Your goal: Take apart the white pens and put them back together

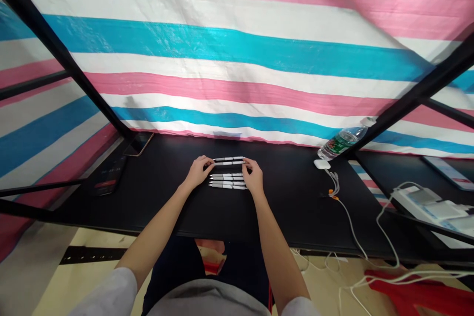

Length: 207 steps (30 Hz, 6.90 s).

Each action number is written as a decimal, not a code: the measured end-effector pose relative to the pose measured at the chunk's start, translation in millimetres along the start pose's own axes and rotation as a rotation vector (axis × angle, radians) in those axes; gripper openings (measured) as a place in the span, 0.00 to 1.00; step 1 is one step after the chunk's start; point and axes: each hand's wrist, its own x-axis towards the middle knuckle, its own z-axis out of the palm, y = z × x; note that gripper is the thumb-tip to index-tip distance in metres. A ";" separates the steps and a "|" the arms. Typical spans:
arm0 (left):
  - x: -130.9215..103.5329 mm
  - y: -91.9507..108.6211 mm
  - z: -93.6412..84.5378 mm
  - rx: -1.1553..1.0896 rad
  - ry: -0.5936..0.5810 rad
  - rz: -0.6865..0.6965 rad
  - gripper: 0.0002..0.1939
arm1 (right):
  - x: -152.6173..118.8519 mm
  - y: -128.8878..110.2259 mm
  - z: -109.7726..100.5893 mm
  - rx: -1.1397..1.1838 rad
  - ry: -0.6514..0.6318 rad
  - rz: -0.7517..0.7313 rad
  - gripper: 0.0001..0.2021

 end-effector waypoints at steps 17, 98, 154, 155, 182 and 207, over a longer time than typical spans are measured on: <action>-2.5 22.8 -3.7 -0.423 0.047 -0.062 0.21 | 2.2 -20.7 -0.9 0.632 -0.063 0.287 0.16; -1.7 22.7 0.3 -0.572 -0.049 -0.084 0.14 | -14.9 -38.0 7.9 -0.220 -0.120 -0.491 0.13; 7.1 18.1 -4.2 -1.107 0.205 -0.352 0.17 | -11.9 -28.5 7.1 -0.020 -0.068 -0.264 0.13; 7.8 17.4 -5.5 -1.129 0.232 -0.363 0.17 | -11.1 -27.2 7.1 0.024 -0.031 -0.206 0.12; 7.4 15.8 -5.5 -1.137 0.217 -0.396 0.19 | 9.9 -10.8 -3.1 0.782 0.047 0.328 0.16; 6.8 16.9 -6.1 -1.109 0.206 -0.399 0.18 | 3.5 -7.7 1.2 0.478 -0.029 0.072 0.12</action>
